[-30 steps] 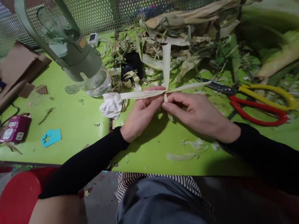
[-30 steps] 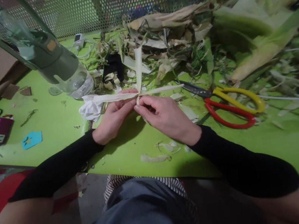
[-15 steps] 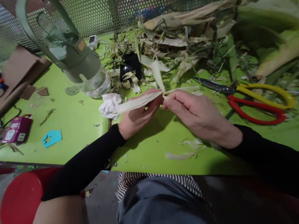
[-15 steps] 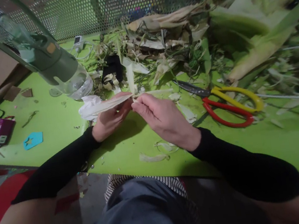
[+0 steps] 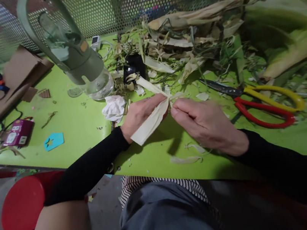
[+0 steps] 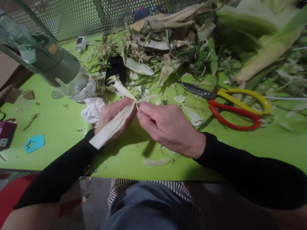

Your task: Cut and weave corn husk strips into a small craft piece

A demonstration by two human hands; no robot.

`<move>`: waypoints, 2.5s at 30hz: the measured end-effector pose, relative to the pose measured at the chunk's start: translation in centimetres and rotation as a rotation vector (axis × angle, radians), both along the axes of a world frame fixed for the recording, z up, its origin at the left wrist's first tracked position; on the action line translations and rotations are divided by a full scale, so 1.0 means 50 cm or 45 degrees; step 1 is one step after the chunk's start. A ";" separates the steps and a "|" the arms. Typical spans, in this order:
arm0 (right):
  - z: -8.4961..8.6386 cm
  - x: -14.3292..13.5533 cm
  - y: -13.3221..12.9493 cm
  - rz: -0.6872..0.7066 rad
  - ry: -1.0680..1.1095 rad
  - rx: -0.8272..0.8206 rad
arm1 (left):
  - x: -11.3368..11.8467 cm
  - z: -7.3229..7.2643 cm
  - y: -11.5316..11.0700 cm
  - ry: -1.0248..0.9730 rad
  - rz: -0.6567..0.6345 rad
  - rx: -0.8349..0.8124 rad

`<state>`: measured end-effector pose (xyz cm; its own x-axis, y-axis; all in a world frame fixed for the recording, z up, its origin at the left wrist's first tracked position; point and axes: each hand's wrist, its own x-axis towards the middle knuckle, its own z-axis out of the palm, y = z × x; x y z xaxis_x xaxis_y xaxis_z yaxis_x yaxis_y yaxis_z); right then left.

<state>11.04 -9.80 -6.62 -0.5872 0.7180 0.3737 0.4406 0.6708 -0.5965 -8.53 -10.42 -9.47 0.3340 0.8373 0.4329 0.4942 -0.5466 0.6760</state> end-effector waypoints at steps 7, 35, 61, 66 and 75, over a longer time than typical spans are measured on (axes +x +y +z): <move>-0.009 0.001 -0.011 0.061 0.007 0.223 | -0.002 0.016 -0.009 -0.129 -0.005 -0.176; -0.032 0.017 0.057 -0.154 -0.146 0.116 | 0.016 0.001 0.025 -0.992 -0.107 -0.990; -0.035 0.019 0.069 -0.209 0.051 -0.089 | 0.000 0.004 0.038 -1.069 -0.164 -1.100; -0.038 0.025 0.082 -0.401 0.292 0.003 | 0.003 -0.006 0.039 -1.112 -0.133 -1.068; -0.054 0.032 0.087 -0.509 0.550 0.184 | -0.008 -0.026 0.047 -1.080 -0.210 -0.942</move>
<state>12.67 -5.45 -9.31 -0.0560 0.7759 0.6284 0.4136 0.5908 -0.6927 -8.94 -8.06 -10.78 0.2983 0.9544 -0.0105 -0.3177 0.1097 0.9418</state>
